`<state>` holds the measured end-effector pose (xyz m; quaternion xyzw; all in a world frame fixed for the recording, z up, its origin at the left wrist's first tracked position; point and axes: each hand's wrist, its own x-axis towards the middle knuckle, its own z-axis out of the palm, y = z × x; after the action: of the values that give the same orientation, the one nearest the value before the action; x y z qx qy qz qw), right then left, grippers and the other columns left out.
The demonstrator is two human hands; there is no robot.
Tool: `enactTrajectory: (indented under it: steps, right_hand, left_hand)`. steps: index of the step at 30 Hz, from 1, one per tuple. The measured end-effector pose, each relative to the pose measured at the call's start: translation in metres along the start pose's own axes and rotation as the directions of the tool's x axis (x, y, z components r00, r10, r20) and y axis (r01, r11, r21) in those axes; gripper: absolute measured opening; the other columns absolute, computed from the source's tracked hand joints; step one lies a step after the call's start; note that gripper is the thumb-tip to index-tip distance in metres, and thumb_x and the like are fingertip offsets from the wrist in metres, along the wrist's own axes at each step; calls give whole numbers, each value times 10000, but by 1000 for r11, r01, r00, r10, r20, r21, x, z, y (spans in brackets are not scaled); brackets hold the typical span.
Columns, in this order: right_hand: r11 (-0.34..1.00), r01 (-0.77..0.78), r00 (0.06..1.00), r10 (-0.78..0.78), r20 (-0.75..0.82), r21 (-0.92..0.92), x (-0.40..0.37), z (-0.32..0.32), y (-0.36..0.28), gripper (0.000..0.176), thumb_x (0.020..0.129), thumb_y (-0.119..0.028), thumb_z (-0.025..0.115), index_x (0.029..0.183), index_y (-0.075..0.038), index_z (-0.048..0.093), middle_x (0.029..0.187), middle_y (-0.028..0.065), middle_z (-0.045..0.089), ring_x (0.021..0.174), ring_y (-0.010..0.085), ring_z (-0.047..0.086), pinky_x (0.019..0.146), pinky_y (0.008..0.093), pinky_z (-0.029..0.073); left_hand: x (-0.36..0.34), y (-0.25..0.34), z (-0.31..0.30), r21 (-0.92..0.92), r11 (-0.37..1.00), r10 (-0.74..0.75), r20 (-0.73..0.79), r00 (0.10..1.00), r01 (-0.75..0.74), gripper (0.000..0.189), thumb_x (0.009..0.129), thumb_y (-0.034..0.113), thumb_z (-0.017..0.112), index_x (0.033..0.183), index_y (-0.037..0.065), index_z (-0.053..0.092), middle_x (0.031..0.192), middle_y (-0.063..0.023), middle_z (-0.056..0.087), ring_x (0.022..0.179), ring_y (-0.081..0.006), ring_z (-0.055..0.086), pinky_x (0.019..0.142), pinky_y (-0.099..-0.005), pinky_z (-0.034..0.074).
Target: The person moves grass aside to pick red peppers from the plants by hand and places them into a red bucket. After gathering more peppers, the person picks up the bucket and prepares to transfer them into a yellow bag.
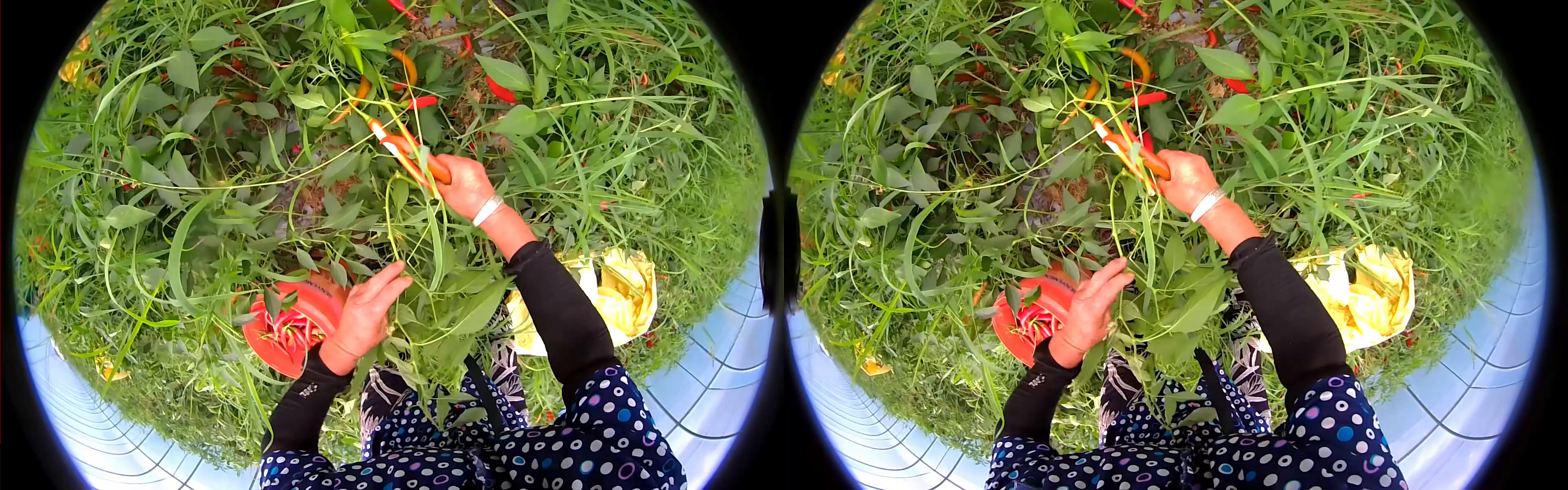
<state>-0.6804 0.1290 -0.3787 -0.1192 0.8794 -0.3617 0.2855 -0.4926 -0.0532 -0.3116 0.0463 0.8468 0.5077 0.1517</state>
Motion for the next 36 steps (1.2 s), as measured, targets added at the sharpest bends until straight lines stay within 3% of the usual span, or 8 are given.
enactTrajectory:
  steps: [5,11,12,13,15,27,33,36]
  right_hand:
    - [942,178,978,-136,-160,286,-1,30,-2,188,741,-131,629,924,-89,612,943,120,592,849,308,588,742,360,478]
    - [963,26,989,14,-148,266,-19,47,-22,135,723,-67,586,857,-55,586,848,158,568,788,366,565,725,416,470]
    - [971,-1,989,37,-146,240,-21,50,-24,146,718,-69,591,863,-51,581,847,160,564,794,369,563,725,421,469]
    - [977,-30,988,61,-140,213,-23,52,-26,157,714,-70,597,869,-46,576,847,163,560,800,373,562,726,426,467]
    - [971,-26,983,68,-169,239,-24,58,-27,176,698,-55,606,868,-39,563,868,166,553,815,374,561,736,431,466]
    - [946,323,946,-322,-28,35,-1,32,3,307,634,-125,653,939,-109,613,1224,75,476,1261,301,318,891,476,392]
    - [949,171,940,-237,245,266,9,40,5,346,600,-131,691,911,-71,552,937,76,550,1005,293,525,811,417,452]
    - [909,366,923,-382,45,200,13,45,11,293,639,-181,697,844,-61,526,809,111,510,791,324,551,675,384,472]
  left_hand:
    - [46,0,-63,-300,819,-385,345,856,489,376,699,-113,463,1013,36,606,985,-153,599,901,-244,593,755,-294,475]
    - [126,-29,-67,488,857,-27,-279,960,166,251,787,119,590,1027,43,592,970,-157,612,854,-254,590,749,-372,462]
    - [143,-26,-66,-222,842,-536,-253,805,492,261,823,180,578,1054,61,590,962,-99,618,870,-215,583,755,-351,437]
    - [156,-24,-64,-758,278,-830,119,545,590,277,858,241,567,1081,79,589,953,-41,624,886,-175,576,761,-329,413]
    - [160,-46,-46,-856,362,-652,50,756,368,236,836,231,588,1022,87,576,960,-16,611,845,-139,553,730,-279,389]
    - [125,-42,-18,-974,193,-664,-37,747,123,433,725,120,551,1134,-14,499,1092,-80,562,1048,-193,502,969,-312,328]
    - [104,-35,-8,-978,208,-630,-107,769,34,368,738,137,579,1081,32,496,1022,-56,553,1015,-200,503,947,-325,343]
    - [95,-19,-9,-993,111,-560,-29,828,40,236,741,165,616,931,73,510,879,-56,550,947,-236,527,894,-389,395]
